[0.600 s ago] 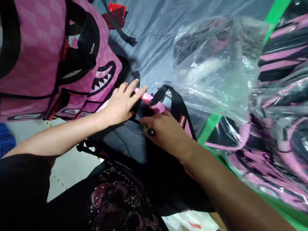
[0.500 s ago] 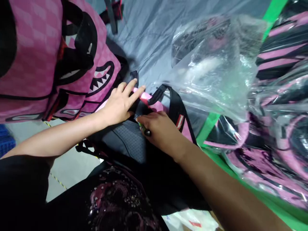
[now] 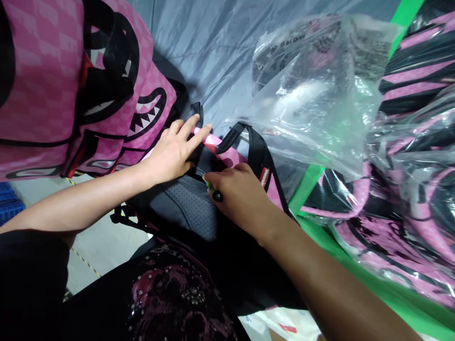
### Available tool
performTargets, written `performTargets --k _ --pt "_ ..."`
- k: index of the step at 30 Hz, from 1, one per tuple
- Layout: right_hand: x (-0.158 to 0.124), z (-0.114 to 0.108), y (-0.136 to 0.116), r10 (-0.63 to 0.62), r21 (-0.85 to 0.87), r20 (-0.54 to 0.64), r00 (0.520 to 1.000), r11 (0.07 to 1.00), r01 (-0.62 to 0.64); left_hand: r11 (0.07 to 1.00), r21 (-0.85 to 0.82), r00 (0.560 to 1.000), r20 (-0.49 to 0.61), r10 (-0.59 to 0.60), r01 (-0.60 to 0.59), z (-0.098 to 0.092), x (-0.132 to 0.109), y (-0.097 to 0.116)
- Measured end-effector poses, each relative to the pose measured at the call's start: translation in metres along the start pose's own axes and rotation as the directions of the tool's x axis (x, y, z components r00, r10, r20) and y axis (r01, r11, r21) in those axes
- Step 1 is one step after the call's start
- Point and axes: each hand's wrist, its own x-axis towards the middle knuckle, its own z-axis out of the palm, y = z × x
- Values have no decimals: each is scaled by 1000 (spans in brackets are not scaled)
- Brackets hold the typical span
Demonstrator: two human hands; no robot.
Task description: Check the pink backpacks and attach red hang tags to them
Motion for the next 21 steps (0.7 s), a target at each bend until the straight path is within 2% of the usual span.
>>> performTargets --k 5,9,11,13,16,21 --pt "-5 5 -2 42 59 7 999 997 -42 999 -36 999 49 21 -19 -1 2 -8" --pt "-9 12 -10 39 177 -57 998 984 -29 998 -26 980 191 53 -49 -1 -1 -31" --pt "-7 16 -17 29 213 -89 996 977 -9 1000 -4 962 273 3 -2 -1 -7 -40" --pt "-3 19 -25 34 216 -100 994 976 -11 997 47 948 311 -75 63 -1 -14 -42" --pt "2 20 -31 63 187 -87 994 981 -46 987 118 954 267 -140 112 1 -22 -40" --pt "1 16 -29 70 151 -93 993 987 -55 1000 -8 992 126 -9 10 6 -32 -45"
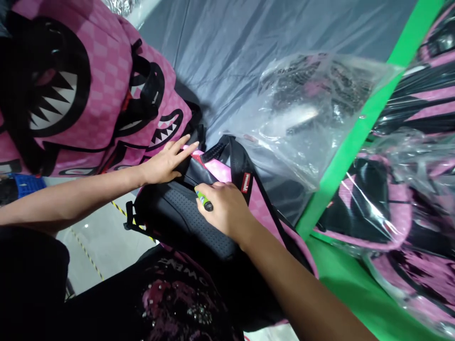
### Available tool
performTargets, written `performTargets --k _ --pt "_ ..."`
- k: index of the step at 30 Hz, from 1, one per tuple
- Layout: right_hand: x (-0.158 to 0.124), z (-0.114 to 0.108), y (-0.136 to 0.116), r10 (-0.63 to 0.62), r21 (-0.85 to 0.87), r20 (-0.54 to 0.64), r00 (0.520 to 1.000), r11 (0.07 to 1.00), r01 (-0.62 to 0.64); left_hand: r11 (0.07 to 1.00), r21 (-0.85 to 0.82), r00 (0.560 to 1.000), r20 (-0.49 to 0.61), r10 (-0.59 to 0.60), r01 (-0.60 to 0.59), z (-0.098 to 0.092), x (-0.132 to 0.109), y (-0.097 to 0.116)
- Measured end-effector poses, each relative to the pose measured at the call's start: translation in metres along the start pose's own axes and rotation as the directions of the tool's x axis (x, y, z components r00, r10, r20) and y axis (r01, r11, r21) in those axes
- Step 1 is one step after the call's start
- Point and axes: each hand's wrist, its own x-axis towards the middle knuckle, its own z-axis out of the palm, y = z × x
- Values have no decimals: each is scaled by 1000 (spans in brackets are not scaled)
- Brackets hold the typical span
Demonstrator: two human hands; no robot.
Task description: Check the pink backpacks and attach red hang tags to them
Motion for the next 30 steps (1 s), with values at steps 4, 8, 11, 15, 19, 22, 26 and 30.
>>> performTargets --k 4,8,11,15,19,22,26,30 --pt "-4 0 3 -39 -8 20 999 999 39 965 -26 965 49 -258 259 -7 -9 5" --pt "-6 2 3 -104 -44 36 994 993 105 941 18 914 233 -332 337 -14 -14 4" --pt "1 6 1 -96 -59 24 995 993 97 978 -66 969 162 -188 200 -7 -16 -6" --pt "21 23 -2 -102 35 -9 995 994 102 958 -195 978 17 -209 209 12 -19 -13" --pt "35 43 -3 -95 130 -57 994 986 101 931 -273 968 3 -253 244 19 -19 -8" --pt "36 50 -4 -31 136 -106 994 990 46 924 -289 967 20 -254 249 18 -17 -7" --pt "32 52 -6 -12 100 -136 991 995 26 919 -309 966 5 -257 246 19 -16 -7" --pt "31 56 -11 13 95 -193 981 995 5 919 -319 969 -6 -246 231 20 -16 -6"
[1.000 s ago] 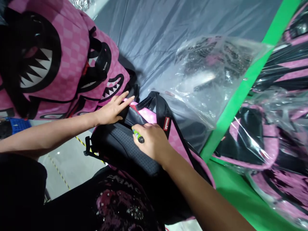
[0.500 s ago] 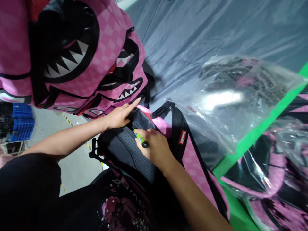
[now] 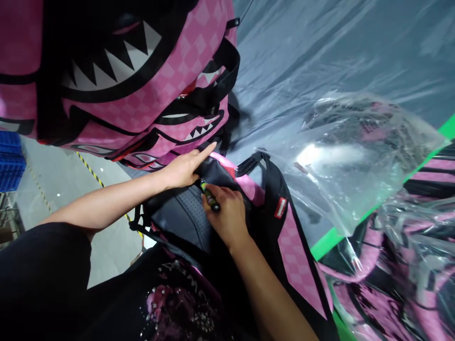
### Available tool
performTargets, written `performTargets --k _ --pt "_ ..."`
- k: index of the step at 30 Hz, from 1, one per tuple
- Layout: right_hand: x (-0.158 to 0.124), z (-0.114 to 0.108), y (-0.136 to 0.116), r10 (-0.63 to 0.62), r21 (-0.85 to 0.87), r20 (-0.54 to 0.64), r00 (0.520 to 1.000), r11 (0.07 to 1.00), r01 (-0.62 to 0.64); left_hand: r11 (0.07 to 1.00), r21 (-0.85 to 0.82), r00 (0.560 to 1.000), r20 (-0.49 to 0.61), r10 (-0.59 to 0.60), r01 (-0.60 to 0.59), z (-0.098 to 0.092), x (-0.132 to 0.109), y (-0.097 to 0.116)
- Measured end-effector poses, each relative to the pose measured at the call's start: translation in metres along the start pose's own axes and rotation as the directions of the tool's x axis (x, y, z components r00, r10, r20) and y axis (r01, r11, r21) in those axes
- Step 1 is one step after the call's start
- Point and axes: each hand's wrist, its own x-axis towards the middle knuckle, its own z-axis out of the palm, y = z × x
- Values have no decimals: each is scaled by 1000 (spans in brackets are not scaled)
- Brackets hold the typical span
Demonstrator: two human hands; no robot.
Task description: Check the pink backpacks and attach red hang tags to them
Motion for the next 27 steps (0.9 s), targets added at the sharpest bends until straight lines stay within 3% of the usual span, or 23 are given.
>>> performTargets --k 9,16,21,24,27 --pt "-4 9 -10 94 0 -89 992 996 -95 1000 23 1000 -31 -1 2 4 -1 0" --pt "1 7 -11 116 11 -53 992 993 -116 1000 -8 1000 -8 -16 16 5 3 -1" --pt "2 6 -14 23 -30 -11 1000 999 -23 1000 -22 998 -66 4 -5 10 -3 2" --pt "6 6 -13 -39 -142 -138 990 990 20 995 -79 998 -32 -59 56 20 1 3" --pt "18 -4 -11 -138 -218 -211 968 972 91 986 -136 993 -52 -106 98 28 27 1"
